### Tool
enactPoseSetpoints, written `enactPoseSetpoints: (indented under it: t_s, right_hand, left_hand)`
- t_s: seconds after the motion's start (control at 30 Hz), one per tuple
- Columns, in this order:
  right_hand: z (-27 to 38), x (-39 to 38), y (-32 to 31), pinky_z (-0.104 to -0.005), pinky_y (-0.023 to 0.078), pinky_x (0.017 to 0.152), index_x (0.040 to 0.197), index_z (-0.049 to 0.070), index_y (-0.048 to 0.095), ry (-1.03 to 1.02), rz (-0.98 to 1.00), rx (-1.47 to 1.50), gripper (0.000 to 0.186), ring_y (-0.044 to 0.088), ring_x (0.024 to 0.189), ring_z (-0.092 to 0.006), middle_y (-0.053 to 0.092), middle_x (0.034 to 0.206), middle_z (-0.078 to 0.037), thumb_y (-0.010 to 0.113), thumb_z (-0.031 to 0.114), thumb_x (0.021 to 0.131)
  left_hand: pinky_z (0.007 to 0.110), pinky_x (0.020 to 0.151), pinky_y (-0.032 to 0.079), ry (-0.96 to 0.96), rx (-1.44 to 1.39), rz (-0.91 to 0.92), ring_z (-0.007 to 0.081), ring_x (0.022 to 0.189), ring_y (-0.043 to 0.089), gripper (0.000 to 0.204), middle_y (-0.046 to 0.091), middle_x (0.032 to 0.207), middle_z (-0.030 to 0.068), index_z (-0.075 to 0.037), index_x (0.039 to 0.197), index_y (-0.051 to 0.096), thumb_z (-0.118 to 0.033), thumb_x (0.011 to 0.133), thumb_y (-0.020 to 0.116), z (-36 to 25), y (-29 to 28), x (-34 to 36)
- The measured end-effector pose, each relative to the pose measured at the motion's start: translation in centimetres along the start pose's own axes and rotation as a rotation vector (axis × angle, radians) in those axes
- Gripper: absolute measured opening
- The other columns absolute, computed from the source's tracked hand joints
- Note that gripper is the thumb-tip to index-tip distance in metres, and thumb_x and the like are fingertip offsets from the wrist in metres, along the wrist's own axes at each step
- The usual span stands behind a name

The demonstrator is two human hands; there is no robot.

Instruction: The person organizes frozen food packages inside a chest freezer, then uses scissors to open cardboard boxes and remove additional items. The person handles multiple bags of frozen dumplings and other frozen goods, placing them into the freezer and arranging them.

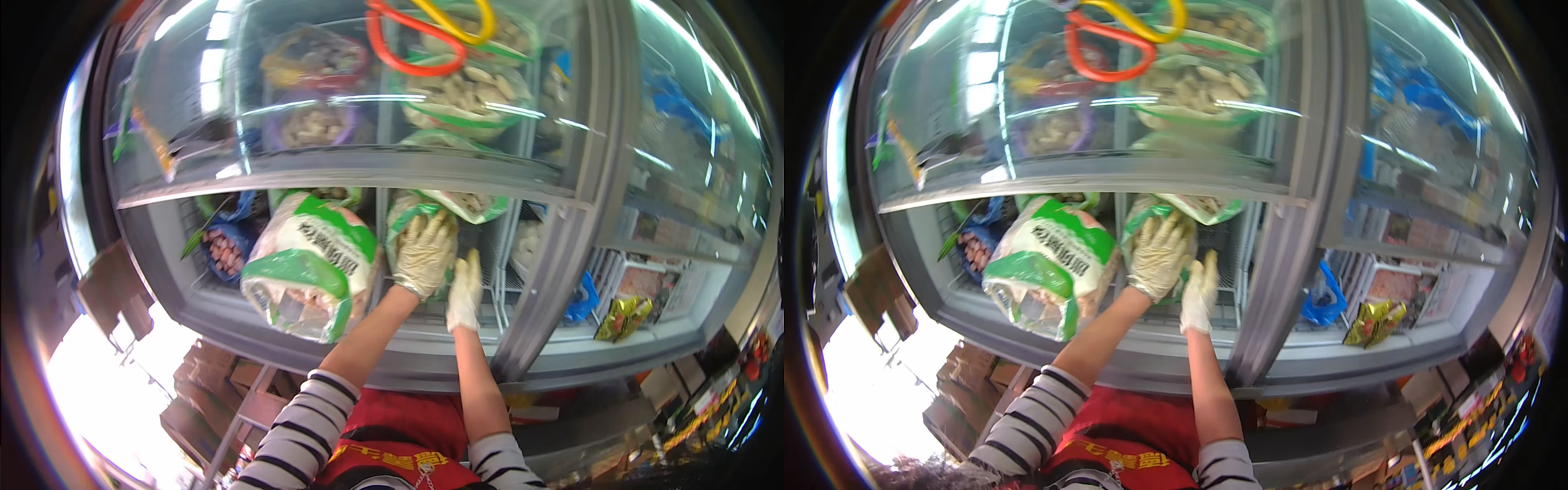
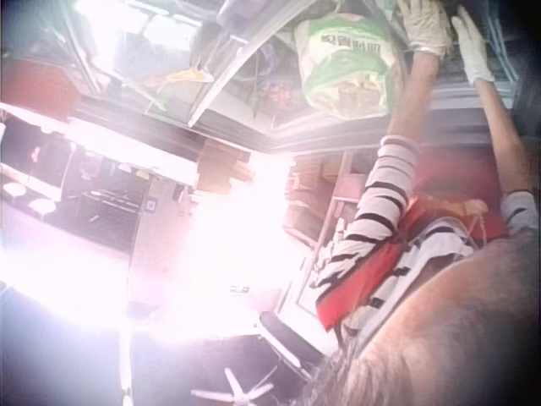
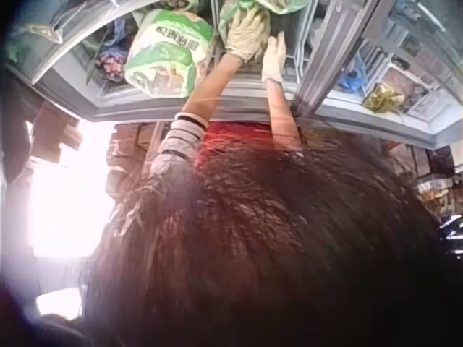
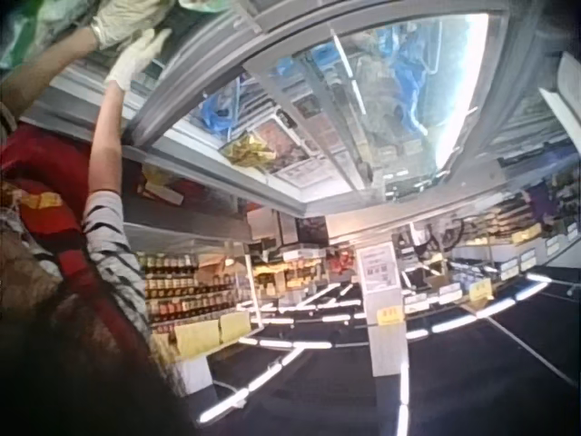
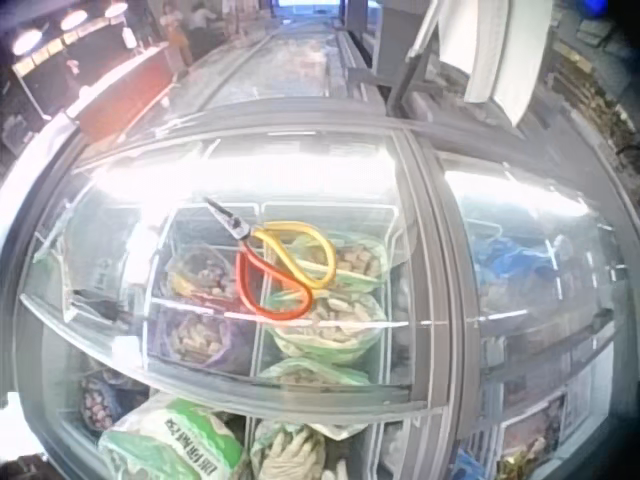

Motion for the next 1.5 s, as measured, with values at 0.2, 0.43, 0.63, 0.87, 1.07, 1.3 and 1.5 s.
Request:
enactPoseSetpoints:
  t_s: [0.2, 0.43, 0.63, 0.87, 1.07, 1.3, 1.5]
  right_hand:
    - [15.8, -7.3, 2.8, -0.0395, 0.027, 0.112, 0.146, -0.002, 0.021, -0.425, 0.689, 0.01, 0.106, 0.032, 0.136, -0.0329, 0.03, 0.147, -0.025, 0.075, 0.05, 0.072]
    - [20.8, -14.2, 13.8, -0.0469, 0.036, 0.099, 0.15, 0.008, 0.012, -0.771, 0.662, -0.495, 0.129, 0.04, 0.121, -0.041, 0.033, 0.138, -0.026, 0.087, 0.042, 0.052]
    - [19.8, -12.4, 15.3, -0.038, 0.048, 0.069, 0.144, 0.01, 0.035, -0.797, 0.497, -0.472, 0.079, 0.06, 0.078, -0.0284, 0.061, 0.087, -0.012, 0.073, 0.012, 0.075]
    - [17.6, -9.5, 15.9, -0.0273, 0.048, 0.07, 0.105, 0.001, 0.061, -0.575, 0.492, -0.127, 0.017, 0.062, 0.077, -0.0142, 0.066, 0.089, -0.01, 0.054, 0.005, 0.09]
    - [17.8, -12.8, 15.6, -0.0188, 0.038, 0.055, 0.095, 0.0, 0.064, -0.154, 0.605, 0.159, 0.021, 0.048, 0.062, -0.0034, 0.059, 0.075, -0.001, 0.045, 0.007, 0.095]
    - [25.4, -17.3, 3.3, -0.0331, 0.046, 0.062, 0.085, 0.001, 0.055, -0.729, 0.454, -0.334, 0.027, 0.06, 0.071, -0.0253, 0.06, 0.084, -0.014, 0.074, 0.001, 0.067]
    - [27.8, -19.1, -5.1, -0.0307, 0.043, 0.056, 0.075, 0.001, 0.053, -0.595, 0.379, -0.486, 0.019, 0.056, 0.063, -0.0201, 0.056, 0.073, -0.009, 0.071, 0.0, 0.07]
  left_hand:
    - [0.051, 0.114, 0.018, -0.077, 0.62, -0.024, 0.0351, 0.14, 0.021, 0.046, 0.034, 0.148, 0.0119, -0.014, 0.127, 0.054, -0.033, 0.086, 0.052, -0.2, 1.7, -1.3]
    - [0.049, 0.115, 0.017, -0.079, 0.132, 0.012, 0.0284, 0.139, 0.025, 0.039, 0.044, 0.139, 0.0129, -0.007, 0.127, 0.052, -0.025, 0.093, 0.053, -1.5, 0.0, -1.8]
    - [0.051, 0.112, 0.024, -0.003, -0.007, -0.031, 0.0275, 0.135, 0.031, 0.032, 0.053, 0.129, 0.0119, -0.01, 0.12, 0.057, -0.025, 0.091, 0.058, -0.9, -3.0, -4.4]
    - [0.052, 0.111, 0.026, -0.033, -0.247, -0.119, 0.0257, 0.134, 0.033, 0.03, 0.054, 0.128, 0.0093, -0.011, 0.115, 0.059, -0.025, 0.088, 0.057, 0.7, -3.6, -8.4]
    - [0.053, 0.11, 0.027, -0.192, -0.53, -0.212, 0.0242, 0.134, 0.034, 0.028, 0.055, 0.127, 0.0071, -0.012, 0.111, 0.062, -0.024, 0.086, 0.056, 2.0, -4.3, -13.0]
    - [0.054, 0.109, 0.028, -0.361, -0.768, -0.294, 0.0223, 0.133, 0.035, 0.027, 0.056, 0.126, 0.0046, -0.014, 0.106, 0.064, -0.024, 0.083, 0.055, 2.7, -2.9, -16.1]
    - [0.055, 0.109, 0.029, 0.217, -0.351, -0.213, 0.0208, 0.132, 0.036, 0.026, 0.057, 0.125, 0.0024, -0.015, 0.102, 0.067, -0.024, 0.081, 0.054, 0.9, 1.8, -9.3]
Point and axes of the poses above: each hand's wrist, its own x-axis towards the middle knuckle, its own y-axis out of the palm, z = x × y, the point moved 6 cm from there along x, towards the middle knuckle
